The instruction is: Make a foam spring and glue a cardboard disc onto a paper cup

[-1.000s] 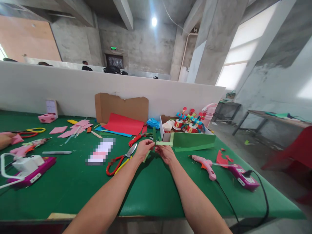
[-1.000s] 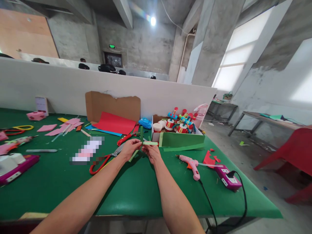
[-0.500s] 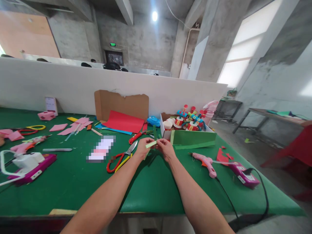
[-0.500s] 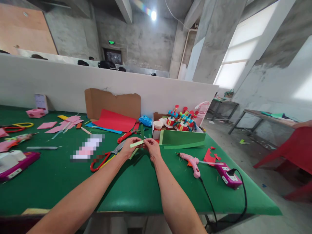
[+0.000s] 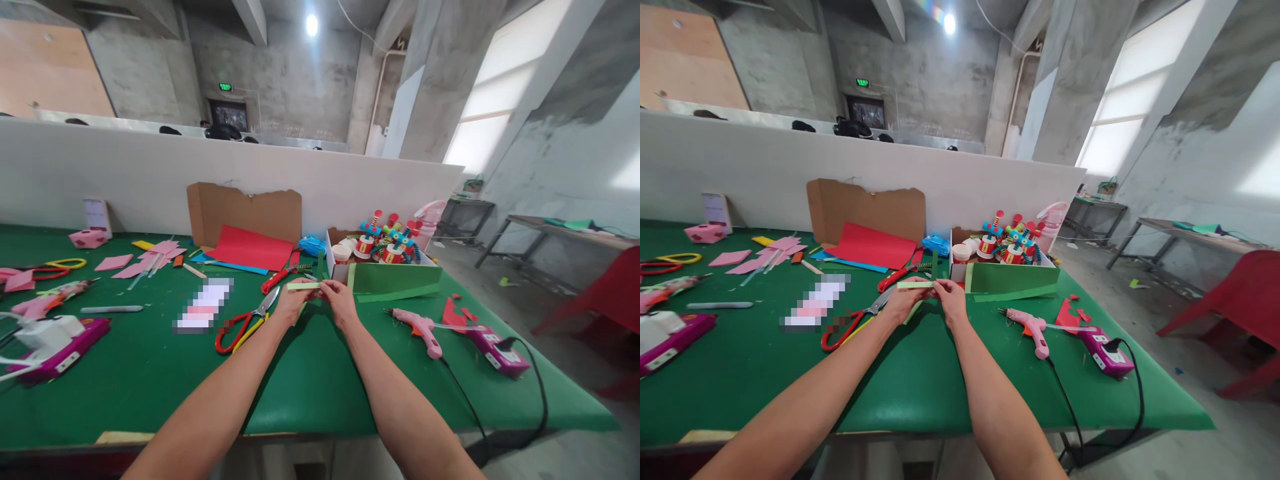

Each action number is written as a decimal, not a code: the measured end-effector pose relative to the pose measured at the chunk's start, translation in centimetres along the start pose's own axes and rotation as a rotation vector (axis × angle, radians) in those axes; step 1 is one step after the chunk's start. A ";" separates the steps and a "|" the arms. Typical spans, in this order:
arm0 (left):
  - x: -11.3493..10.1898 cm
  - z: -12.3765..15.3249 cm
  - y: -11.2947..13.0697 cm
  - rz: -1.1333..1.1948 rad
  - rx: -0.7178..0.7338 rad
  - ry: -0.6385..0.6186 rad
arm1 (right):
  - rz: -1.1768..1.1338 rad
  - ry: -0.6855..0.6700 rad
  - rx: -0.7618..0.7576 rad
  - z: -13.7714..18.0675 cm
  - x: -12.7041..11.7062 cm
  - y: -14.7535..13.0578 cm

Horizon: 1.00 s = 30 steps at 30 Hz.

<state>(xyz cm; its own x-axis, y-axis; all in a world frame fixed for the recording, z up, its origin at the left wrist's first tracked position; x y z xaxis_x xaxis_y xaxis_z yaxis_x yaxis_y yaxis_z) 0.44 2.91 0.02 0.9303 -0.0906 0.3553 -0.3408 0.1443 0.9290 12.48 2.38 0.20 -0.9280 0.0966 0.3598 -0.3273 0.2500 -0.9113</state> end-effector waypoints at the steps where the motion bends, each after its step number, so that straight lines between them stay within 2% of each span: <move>1: 0.1 0.0 0.0 0.005 -0.009 -0.011 | -0.022 0.014 0.005 0.0 0.0 0.1; 4: 0.2 0.1 0.1 0.016 -0.025 -0.036 | -0.049 0.014 0.018 0.0 0.0 0.4; 12: -0.4 -0.2 0.1 -0.004 0.002 0.081 | -0.087 -0.054 0.101 0.3 0.4 0.5; 17: -0.4 -0.2 0.2 -0.083 0.020 0.073 | -0.104 -0.039 0.172 0.4 0.4 0.5; 30: -0.6 -0.3 -0.6 -0.011 -0.082 0.042 | -0.153 -0.006 0.213 0.4 0.4 0.9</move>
<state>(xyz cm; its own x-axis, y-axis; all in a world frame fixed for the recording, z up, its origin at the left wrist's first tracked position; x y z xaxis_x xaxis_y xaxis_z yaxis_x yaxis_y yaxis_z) 0.14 3.17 -0.74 0.9394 -0.0515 0.3389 -0.3199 0.2233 0.9207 11.70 2.31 -0.57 -0.8657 0.0669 0.4961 -0.4934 0.0529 -0.8682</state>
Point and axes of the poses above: each hand's wrist, its own z-axis away from the middle knuckle, its own x-axis out of the palm, y = z × x, the point moved 3 cm from there along -z, towards the middle knuckle, and after that the axes turned 11 degrees about -x, right-handed, at the moved point
